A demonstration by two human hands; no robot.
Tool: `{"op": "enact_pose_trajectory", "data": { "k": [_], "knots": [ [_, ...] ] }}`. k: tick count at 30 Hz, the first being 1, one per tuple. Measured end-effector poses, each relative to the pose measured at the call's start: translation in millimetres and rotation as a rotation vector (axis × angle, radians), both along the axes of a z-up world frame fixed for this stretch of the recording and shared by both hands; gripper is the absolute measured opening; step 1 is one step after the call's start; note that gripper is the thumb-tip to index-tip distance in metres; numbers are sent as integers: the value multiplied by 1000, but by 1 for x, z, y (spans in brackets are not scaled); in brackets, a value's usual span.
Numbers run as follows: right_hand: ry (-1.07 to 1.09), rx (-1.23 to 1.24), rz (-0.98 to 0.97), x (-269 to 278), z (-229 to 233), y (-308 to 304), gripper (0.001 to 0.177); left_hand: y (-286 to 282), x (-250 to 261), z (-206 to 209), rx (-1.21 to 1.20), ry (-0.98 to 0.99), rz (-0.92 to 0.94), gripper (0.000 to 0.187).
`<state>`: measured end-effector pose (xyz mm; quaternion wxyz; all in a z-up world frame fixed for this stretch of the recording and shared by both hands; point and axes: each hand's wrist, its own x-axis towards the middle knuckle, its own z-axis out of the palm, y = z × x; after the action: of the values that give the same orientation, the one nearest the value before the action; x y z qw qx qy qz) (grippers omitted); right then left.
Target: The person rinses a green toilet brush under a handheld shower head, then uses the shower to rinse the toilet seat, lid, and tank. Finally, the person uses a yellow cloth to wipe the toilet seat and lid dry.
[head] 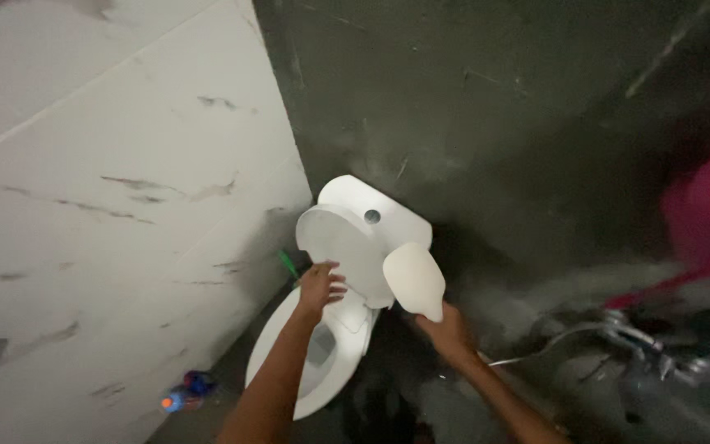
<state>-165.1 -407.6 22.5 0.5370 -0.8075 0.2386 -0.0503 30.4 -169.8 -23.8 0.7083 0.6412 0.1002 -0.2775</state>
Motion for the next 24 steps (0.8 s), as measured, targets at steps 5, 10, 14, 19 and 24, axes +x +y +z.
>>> {"op": "enact_pose_trajectory", "data": {
  "k": [5,10,14,19,24],
  "knots": [
    [1,-60,-114,4,10,-37,34,-101,48,-32,214,-131,154,63],
    [173,85,-180,10,43,-53,21,-146,79,-50,458,-295,337,51],
    [99,147,-87,21,67,-50,17,-146,76,-42,563,-320,355,47],
    [164,139,34,43,69,-39,13,-112,39,-7,622,-247,417,44],
    [21,159,317,57,38,-13,20,-60,-8,14,604,7,558,52]
  ]
}}
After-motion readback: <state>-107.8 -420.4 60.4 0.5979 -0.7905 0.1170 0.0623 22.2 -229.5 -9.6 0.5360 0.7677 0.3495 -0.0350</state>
